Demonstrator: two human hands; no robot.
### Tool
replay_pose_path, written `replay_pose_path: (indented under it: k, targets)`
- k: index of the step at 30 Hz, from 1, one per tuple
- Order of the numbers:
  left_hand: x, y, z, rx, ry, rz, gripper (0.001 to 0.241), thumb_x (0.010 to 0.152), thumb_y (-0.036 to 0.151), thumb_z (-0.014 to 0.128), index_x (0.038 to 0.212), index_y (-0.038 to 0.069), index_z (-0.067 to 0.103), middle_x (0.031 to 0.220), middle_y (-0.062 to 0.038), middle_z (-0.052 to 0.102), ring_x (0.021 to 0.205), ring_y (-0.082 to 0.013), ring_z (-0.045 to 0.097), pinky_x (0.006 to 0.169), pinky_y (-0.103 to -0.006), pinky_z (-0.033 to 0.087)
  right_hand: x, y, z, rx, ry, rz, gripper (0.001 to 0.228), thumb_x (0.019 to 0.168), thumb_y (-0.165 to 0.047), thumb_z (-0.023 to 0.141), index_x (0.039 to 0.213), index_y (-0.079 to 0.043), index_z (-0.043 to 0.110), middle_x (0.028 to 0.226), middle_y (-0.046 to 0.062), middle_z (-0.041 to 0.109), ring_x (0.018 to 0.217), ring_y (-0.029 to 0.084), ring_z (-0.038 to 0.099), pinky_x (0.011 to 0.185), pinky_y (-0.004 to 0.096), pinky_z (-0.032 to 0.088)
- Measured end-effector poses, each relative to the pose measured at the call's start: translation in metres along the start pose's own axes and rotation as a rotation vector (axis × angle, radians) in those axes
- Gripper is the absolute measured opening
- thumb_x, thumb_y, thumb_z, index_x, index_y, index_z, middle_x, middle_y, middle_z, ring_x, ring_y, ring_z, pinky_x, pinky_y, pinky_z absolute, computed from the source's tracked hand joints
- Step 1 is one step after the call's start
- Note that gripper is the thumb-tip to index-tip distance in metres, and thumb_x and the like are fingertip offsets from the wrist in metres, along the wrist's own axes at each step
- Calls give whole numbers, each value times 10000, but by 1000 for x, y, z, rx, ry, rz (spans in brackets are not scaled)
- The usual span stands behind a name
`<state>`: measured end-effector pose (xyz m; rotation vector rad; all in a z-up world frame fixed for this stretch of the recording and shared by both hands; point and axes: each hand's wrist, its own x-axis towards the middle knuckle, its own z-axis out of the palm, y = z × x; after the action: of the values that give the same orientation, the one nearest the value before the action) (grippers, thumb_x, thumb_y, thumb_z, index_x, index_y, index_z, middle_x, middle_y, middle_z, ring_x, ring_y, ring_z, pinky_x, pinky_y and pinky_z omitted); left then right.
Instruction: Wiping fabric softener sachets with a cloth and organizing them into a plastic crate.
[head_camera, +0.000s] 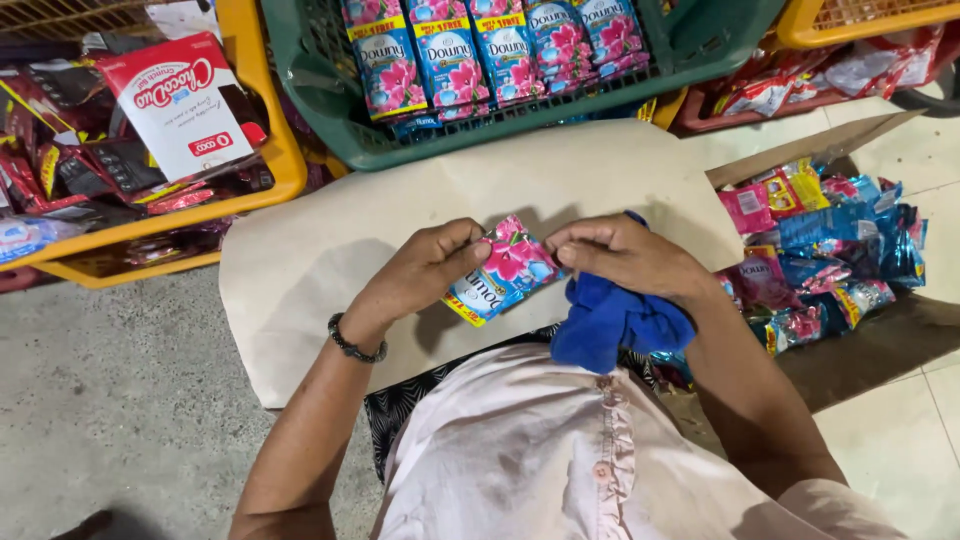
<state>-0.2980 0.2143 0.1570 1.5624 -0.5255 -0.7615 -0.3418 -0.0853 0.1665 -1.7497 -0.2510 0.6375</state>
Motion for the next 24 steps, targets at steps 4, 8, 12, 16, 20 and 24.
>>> replay_pose_path:
  k: [4, 8, 12, 16, 20, 24]
  targets:
    - [7, -2, -1, -99, 28, -28, 255, 1072, 291, 592, 975, 61, 643, 791, 77, 577, 712, -7, 487, 615, -220, 450, 0, -1, -1, 7, 33, 24, 283, 997, -204, 650, 1167, 12, 721, 981, -5, 733, 901, 45, 624, 802, 248, 528]
    - [13, -3, -5, -222, -10, -59, 231, 1056, 274, 615, 990, 59, 668, 811, 73, 616, 724, -11, 527, 632, -213, 465, -3, -4, 0, -38, 74, 6, 248, 1003, -198, 646, 1090, 12, 744, 922, 7, 736, 859, 51, 631, 783, 242, 530]
    - [11, -6, -17, -389, -27, 35, 239, 1086, 249, 632, 1131, 16, 666, 991, 23, 664, 919, -32, 591, 819, -219, 511, -4, -6, 1, 129, 237, 7, 239, 1010, -198, 639, 1090, -3, 753, 898, -14, 728, 832, 42, 628, 763, 225, 524]
    - [10, -17, 1, -991, 50, 114, 363, 1013, 305, 611, 1235, 18, 627, 1103, -57, 720, 993, -160, 698, 878, -347, 566, -4, -6, 8, 170, 448, -39, 230, 1018, -204, 646, 1094, -18, 757, 870, -33, 708, 789, 28, 597, 719, 211, 499]
    - [17, -2, 46, -1272, 290, 126, 416, 884, 286, 666, 1247, 94, 591, 1142, -51, 737, 1043, -212, 732, 928, -416, 600, 2, 17, 26, 372, 578, -58, 219, 1049, -200, 653, 1087, -14, 762, 833, -34, 674, 721, 34, 545, 649, 218, 450]
    - [28, -33, 45, -1232, 369, 354, 306, 1034, 108, 710, 1314, 48, 604, 1159, -75, 720, 1019, -181, 701, 837, -345, 569, -6, 23, 35, 244, 421, -67, 229, 1003, -171, 672, 1139, -4, 749, 954, -11, 703, 848, 61, 597, 757, 247, 497]
